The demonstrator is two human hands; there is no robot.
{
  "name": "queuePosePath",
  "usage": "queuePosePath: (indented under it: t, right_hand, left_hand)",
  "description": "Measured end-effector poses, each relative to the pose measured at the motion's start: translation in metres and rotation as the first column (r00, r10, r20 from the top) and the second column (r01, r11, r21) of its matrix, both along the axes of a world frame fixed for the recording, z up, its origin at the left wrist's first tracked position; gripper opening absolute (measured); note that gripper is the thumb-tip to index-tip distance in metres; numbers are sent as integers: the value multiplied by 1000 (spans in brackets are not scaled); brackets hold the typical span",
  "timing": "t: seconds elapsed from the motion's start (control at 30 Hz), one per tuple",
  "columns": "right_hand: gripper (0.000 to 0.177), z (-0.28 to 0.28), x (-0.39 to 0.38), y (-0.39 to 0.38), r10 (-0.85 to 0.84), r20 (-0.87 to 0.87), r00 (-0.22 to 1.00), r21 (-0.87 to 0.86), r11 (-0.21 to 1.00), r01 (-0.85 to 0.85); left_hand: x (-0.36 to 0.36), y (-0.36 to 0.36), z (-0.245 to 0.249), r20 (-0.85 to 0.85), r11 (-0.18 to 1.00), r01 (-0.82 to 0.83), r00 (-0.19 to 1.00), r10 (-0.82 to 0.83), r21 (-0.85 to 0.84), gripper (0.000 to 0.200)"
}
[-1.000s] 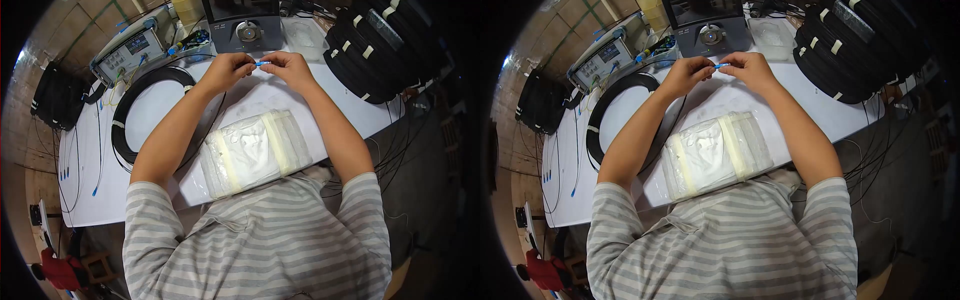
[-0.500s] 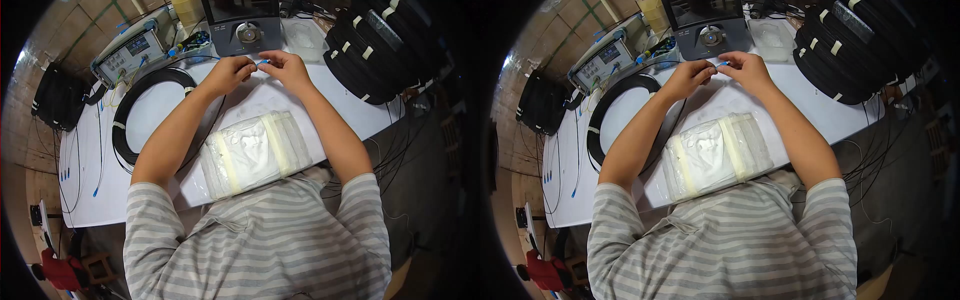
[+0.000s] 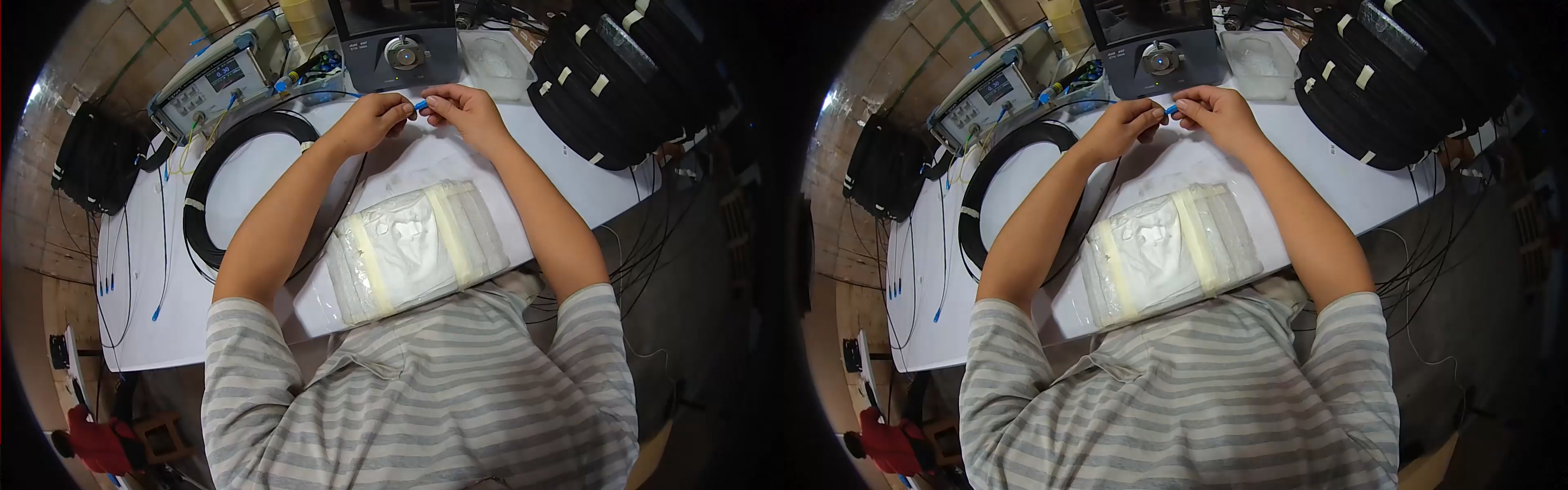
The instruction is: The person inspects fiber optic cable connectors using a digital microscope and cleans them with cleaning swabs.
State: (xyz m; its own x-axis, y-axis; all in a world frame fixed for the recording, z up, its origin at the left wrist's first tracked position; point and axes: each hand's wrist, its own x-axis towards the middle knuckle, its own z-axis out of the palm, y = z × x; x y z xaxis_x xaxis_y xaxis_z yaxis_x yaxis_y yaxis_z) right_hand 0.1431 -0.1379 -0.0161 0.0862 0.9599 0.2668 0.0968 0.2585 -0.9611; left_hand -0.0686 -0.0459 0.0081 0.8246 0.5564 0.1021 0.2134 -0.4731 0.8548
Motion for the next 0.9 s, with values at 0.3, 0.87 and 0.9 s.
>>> queuePosePath:
  t: [0.3, 0.87, 0.9]
  right_hand:
    - [21, -1, 17, -1, -53, 76, 996, -43, 997, 57]
    - [26, 10, 0, 44, -240, 590, 771, 235, 965, 121]
    - [25, 11, -5, 46, -236, 600, 764, 269, 959, 85]
  left_hand:
    - [-3, -5, -2, 21, 995, 10, 1000, -8, -98, 34]
    - [-38, 25, 26, -212, 978, -128, 964, 161, 162, 35]
    - [-40, 16, 26, -244, 992, -69, 965, 93, 106, 36]
